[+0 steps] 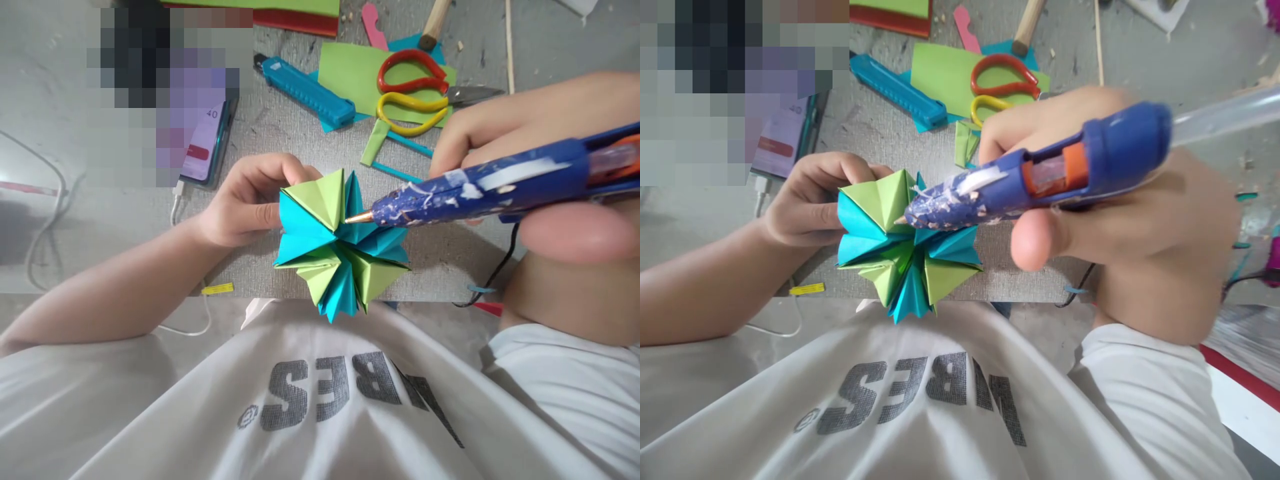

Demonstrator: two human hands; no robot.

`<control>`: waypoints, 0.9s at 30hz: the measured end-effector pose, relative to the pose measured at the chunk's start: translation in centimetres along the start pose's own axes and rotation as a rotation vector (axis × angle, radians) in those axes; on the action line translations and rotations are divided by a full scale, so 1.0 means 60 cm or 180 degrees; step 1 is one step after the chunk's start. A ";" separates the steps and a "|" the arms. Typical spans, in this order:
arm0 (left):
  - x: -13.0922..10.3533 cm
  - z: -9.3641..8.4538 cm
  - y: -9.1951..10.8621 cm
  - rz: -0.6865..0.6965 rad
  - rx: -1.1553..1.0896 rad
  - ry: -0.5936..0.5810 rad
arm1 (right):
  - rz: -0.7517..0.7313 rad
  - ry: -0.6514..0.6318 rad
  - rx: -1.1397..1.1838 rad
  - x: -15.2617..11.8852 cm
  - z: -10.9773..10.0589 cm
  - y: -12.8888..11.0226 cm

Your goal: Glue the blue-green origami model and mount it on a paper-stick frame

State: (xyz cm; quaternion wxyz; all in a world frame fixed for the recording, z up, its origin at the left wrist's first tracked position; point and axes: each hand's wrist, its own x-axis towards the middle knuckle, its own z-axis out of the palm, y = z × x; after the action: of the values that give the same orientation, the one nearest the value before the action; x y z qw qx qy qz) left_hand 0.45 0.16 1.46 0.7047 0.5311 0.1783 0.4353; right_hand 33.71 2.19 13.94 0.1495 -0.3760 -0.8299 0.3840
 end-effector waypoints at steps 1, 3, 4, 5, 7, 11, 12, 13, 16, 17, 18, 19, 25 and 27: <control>0.000 0.000 0.000 -0.0003 -0.0010 -0.0009 | -0.0010 -0.0019 0.0004 -0.009 0.006 0.008; 0.001 0.001 0.000 0.0012 -0.0050 -0.0055 | -0.0038 -0.0065 0.0018 -0.025 0.018 0.019; 0.001 0.002 0.001 0.0025 -0.0076 -0.0080 | -0.0058 -0.0088 0.0025 -0.030 0.023 0.021; 0.001 0.002 0.001 0.0035 -0.0100 -0.0101 | -0.0082 -0.0109 0.0026 -0.033 0.026 0.020; 0.001 0.003 0.002 0.0033 -0.0128 -0.0128 | -0.0113 -0.0154 -0.0009 -0.027 0.027 0.013; 0.001 0.004 0.004 0.0007 -0.0081 -0.0122 | -0.0132 -0.0270 -0.0266 0.009 0.012 -0.013; 0.001 0.004 0.005 0.0007 -0.0067 -0.0112 | -0.0153 -0.0290 -0.0318 0.018 0.008 -0.018; 0.002 0.004 0.005 0.0007 -0.0056 -0.0097 | -0.0200 -0.0373 -0.0345 0.024 0.006 -0.022; 0.003 0.004 0.005 -0.0024 0.0000 -0.0043 | -0.0266 -0.0535 -0.0299 0.032 0.003 -0.024; 0.004 0.004 0.004 -0.0012 0.0002 -0.0042 | -0.0264 -0.0539 -0.0267 0.031 0.003 -0.022; 0.004 0.004 0.004 0.0005 -0.0010 -0.0043 | -0.0270 -0.0543 -0.0242 0.029 0.003 -0.020; 0.004 0.004 0.003 0.0026 -0.0042 -0.0050 | -0.0269 -0.0450 -0.0239 0.027 0.002 -0.017; 0.004 0.004 0.002 0.0004 -0.0156 -0.0059 | -0.0301 -0.0213 -0.0425 0.018 0.007 -0.020; 0.003 0.004 0.003 -0.0010 -0.0142 -0.0048 | -0.0110 0.0020 -0.0501 0.015 0.013 -0.028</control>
State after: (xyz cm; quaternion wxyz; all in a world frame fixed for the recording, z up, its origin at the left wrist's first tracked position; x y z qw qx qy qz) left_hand 0.68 0.18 1.73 0.7185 0.5182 0.1640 0.4340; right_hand 31.86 1.72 14.63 0.1287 -0.3734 -0.8634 0.3138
